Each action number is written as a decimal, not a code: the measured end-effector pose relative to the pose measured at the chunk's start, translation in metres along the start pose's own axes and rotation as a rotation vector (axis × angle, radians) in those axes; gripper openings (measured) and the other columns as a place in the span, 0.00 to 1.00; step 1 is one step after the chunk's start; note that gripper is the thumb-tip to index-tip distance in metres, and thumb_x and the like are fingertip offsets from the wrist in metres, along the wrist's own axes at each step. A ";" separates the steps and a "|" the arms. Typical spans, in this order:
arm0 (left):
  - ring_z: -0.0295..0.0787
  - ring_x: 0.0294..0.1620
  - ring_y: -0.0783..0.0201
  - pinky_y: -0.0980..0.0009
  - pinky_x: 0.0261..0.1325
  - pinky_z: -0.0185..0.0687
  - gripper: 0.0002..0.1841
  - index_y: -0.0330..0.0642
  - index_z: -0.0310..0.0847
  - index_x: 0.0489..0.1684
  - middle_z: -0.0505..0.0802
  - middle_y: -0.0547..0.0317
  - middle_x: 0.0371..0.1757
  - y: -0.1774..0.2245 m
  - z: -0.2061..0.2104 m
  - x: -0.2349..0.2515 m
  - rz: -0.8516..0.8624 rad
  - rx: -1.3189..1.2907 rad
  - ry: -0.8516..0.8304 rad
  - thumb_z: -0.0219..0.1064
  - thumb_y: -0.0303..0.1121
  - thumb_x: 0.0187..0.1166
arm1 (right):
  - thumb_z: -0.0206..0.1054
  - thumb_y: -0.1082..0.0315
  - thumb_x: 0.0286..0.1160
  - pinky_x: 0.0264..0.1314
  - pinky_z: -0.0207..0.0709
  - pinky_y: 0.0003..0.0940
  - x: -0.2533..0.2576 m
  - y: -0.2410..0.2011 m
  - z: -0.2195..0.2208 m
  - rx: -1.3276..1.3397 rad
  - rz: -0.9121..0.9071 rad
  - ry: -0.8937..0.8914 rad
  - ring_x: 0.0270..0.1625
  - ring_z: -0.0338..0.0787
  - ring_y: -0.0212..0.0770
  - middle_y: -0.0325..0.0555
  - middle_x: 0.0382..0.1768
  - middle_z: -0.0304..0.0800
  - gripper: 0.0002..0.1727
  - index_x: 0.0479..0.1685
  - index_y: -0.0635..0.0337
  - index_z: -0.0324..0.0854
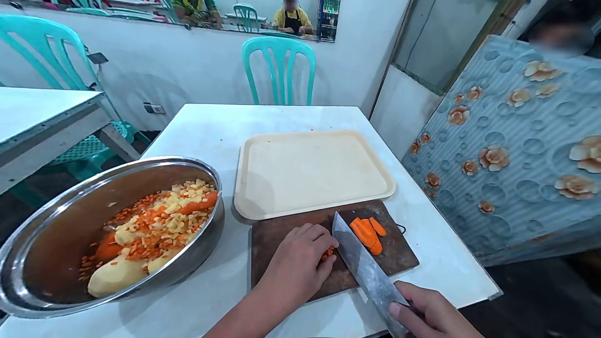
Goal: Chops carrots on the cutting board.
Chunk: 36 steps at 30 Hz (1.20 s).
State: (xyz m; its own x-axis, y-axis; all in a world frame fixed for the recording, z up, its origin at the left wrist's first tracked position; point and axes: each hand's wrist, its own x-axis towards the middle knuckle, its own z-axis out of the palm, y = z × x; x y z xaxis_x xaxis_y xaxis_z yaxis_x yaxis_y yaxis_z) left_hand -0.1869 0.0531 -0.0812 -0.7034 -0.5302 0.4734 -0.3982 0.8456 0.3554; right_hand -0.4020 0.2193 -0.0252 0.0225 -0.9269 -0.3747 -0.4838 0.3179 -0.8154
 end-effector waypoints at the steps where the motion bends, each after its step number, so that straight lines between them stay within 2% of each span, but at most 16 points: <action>1: 0.92 0.55 0.57 0.58 0.57 0.88 0.10 0.50 0.92 0.48 0.95 0.59 0.52 0.001 0.001 0.002 0.006 0.000 -0.013 0.69 0.40 0.77 | 0.55 0.65 0.90 0.26 0.83 0.36 -0.001 0.001 0.000 -0.020 0.000 0.013 0.21 0.85 0.37 0.45 0.26 0.86 0.12 0.47 0.64 0.79; 4: 0.92 0.56 0.56 0.58 0.57 0.88 0.09 0.47 0.92 0.46 0.95 0.58 0.51 0.003 0.005 0.007 0.024 0.014 -0.071 0.68 0.38 0.78 | 0.56 0.64 0.90 0.26 0.82 0.37 -0.003 0.001 0.001 -0.040 0.006 0.032 0.21 0.85 0.37 0.45 0.26 0.86 0.12 0.47 0.64 0.80; 8: 0.92 0.50 0.56 0.61 0.51 0.89 0.08 0.45 0.91 0.37 0.94 0.58 0.43 0.000 0.006 0.011 0.050 0.081 -0.074 0.67 0.36 0.77 | 0.56 0.65 0.90 0.27 0.83 0.36 -0.003 0.001 0.001 -0.028 -0.006 0.054 0.22 0.86 0.37 0.44 0.27 0.87 0.12 0.48 0.64 0.80; 11: 0.92 0.44 0.55 0.61 0.44 0.89 0.06 0.44 0.89 0.32 0.92 0.56 0.36 -0.004 -0.003 0.010 0.036 0.116 -0.083 0.68 0.33 0.72 | 0.55 0.66 0.90 0.26 0.83 0.35 -0.004 0.002 0.001 -0.002 -0.022 0.060 0.21 0.86 0.35 0.43 0.27 0.87 0.11 0.47 0.64 0.80; 15: 0.93 0.44 0.54 0.55 0.45 0.90 0.05 0.43 0.91 0.34 0.93 0.54 0.38 -0.008 -0.029 0.006 -0.057 0.104 -0.154 0.70 0.31 0.73 | 0.55 0.67 0.89 0.25 0.83 0.33 -0.008 0.001 -0.003 0.044 -0.059 0.086 0.21 0.86 0.34 0.42 0.27 0.87 0.11 0.49 0.64 0.80; 19: 0.93 0.41 0.60 0.59 0.44 0.91 0.06 0.47 0.92 0.36 0.93 0.59 0.40 -0.014 -0.043 0.008 -0.104 0.047 -0.109 0.69 0.35 0.77 | 0.55 0.68 0.89 0.24 0.82 0.31 -0.012 0.002 -0.006 0.117 -0.092 0.115 0.21 0.85 0.32 0.40 0.27 0.88 0.10 0.50 0.63 0.80; 21: 0.93 0.47 0.59 0.58 0.52 0.90 0.08 0.45 0.93 0.42 0.94 0.57 0.46 -0.012 -0.040 0.016 -0.125 -0.012 -0.177 0.67 0.34 0.81 | 0.55 0.68 0.89 0.24 0.82 0.30 -0.012 0.001 -0.006 0.144 -0.091 0.117 0.21 0.85 0.31 0.39 0.28 0.88 0.10 0.51 0.63 0.80; 24: 0.88 0.69 0.57 0.59 0.74 0.81 0.15 0.42 0.93 0.57 0.93 0.54 0.64 -0.009 -0.030 0.026 -0.133 -0.064 -0.338 0.59 0.33 0.88 | 0.55 0.69 0.89 0.24 0.83 0.30 -0.013 0.001 -0.004 0.155 -0.092 0.129 0.21 0.86 0.31 0.39 0.29 0.88 0.09 0.50 0.62 0.80; 25: 0.88 0.70 0.56 0.60 0.74 0.80 0.15 0.41 0.93 0.57 0.94 0.53 0.64 -0.011 -0.027 0.025 -0.088 -0.054 -0.334 0.58 0.34 0.88 | 0.55 0.69 0.89 0.24 0.83 0.30 -0.014 0.001 -0.004 0.156 -0.087 0.133 0.22 0.86 0.31 0.39 0.28 0.88 0.09 0.51 0.62 0.80; 29: 0.92 0.62 0.56 0.61 0.65 0.87 0.16 0.42 0.94 0.49 0.96 0.55 0.55 -0.020 -0.025 0.006 0.137 -0.042 -0.219 0.64 0.43 0.84 | 0.55 0.69 0.89 0.24 0.83 0.29 -0.018 0.003 -0.008 0.162 -0.085 0.152 0.22 0.86 0.30 0.38 0.28 0.88 0.08 0.50 0.62 0.79; 31: 0.94 0.54 0.59 0.65 0.57 0.90 0.13 0.44 0.94 0.40 0.97 0.59 0.47 -0.024 -0.025 -0.004 0.214 0.024 -0.135 0.66 0.41 0.80 | 0.55 0.70 0.88 0.25 0.84 0.30 -0.017 0.005 -0.010 0.167 -0.088 0.163 0.22 0.86 0.31 0.37 0.29 0.88 0.08 0.49 0.62 0.79; 33: 0.94 0.48 0.61 0.67 0.51 0.91 0.10 0.46 0.92 0.33 0.96 0.61 0.42 -0.027 -0.027 -0.009 0.237 0.087 -0.078 0.65 0.38 0.78 | 0.55 0.70 0.88 0.25 0.84 0.29 -0.016 0.006 -0.011 0.175 -0.090 0.163 0.22 0.86 0.30 0.36 0.28 0.87 0.08 0.48 0.61 0.79; 36: 0.94 0.47 0.64 0.66 0.48 0.91 0.10 0.49 0.92 0.32 0.96 0.64 0.42 -0.029 -0.034 -0.008 0.174 0.132 -0.058 0.65 0.39 0.77 | 0.56 0.70 0.88 0.24 0.83 0.28 -0.014 0.006 -0.009 0.203 -0.104 0.156 0.23 0.87 0.29 0.36 0.29 0.88 0.07 0.49 0.60 0.79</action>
State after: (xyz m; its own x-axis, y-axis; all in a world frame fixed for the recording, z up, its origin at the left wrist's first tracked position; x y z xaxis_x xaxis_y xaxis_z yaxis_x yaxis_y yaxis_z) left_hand -0.1496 0.0305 -0.0674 -0.7993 -0.3744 0.4701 -0.3390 0.9268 0.1618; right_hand -0.4131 0.2325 -0.0208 -0.0792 -0.9712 -0.2246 -0.3002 0.2381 -0.9237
